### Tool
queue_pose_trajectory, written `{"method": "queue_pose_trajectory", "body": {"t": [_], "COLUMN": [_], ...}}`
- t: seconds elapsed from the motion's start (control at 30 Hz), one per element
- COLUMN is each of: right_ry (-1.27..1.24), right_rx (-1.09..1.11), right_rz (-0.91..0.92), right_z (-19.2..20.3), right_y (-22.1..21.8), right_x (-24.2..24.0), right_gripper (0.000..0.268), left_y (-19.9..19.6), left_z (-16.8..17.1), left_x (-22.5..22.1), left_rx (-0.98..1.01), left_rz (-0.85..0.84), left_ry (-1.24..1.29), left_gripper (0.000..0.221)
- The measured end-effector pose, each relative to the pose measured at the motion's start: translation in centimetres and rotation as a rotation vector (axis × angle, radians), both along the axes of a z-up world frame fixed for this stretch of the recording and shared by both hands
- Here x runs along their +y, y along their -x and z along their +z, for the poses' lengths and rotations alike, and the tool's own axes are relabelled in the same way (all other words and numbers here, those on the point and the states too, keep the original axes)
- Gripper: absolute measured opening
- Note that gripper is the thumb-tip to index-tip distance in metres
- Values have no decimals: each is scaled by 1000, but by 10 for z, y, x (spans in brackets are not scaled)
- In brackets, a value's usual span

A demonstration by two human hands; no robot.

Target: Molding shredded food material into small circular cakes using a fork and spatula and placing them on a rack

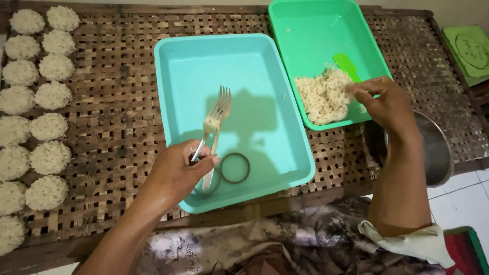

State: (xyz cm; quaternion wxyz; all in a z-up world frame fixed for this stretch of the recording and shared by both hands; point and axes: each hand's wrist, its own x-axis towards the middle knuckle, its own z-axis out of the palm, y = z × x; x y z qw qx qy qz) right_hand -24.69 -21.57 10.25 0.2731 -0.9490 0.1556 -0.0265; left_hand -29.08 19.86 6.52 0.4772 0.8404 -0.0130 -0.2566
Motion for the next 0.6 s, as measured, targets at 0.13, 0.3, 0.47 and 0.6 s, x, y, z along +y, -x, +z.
{"method": "queue_pose_trajectory", "body": {"t": [0.13, 0.3, 0.47, 0.6], "right_ry": [-12, 415, 447, 254], "right_rx": [-147, -123, 69, 51], "right_rz": [-19, 213, 132, 54], "right_z": [-26, -50, -77, -29], "right_y": [-8, -10, -31, -8], "right_x": [-20, -21, -32, -5], "right_gripper": [7, 26, 48, 26], "left_y": [-1, -1, 1, 2], "left_z": [5, -12, -11, 2], "left_x": [1, 2, 0, 3], "left_rx": [-26, 4, -21, -65], "left_rz": [0, 120, 135, 43], "left_ry": [-23, 7, 36, 49], "left_gripper": [17, 22, 24, 15]}}
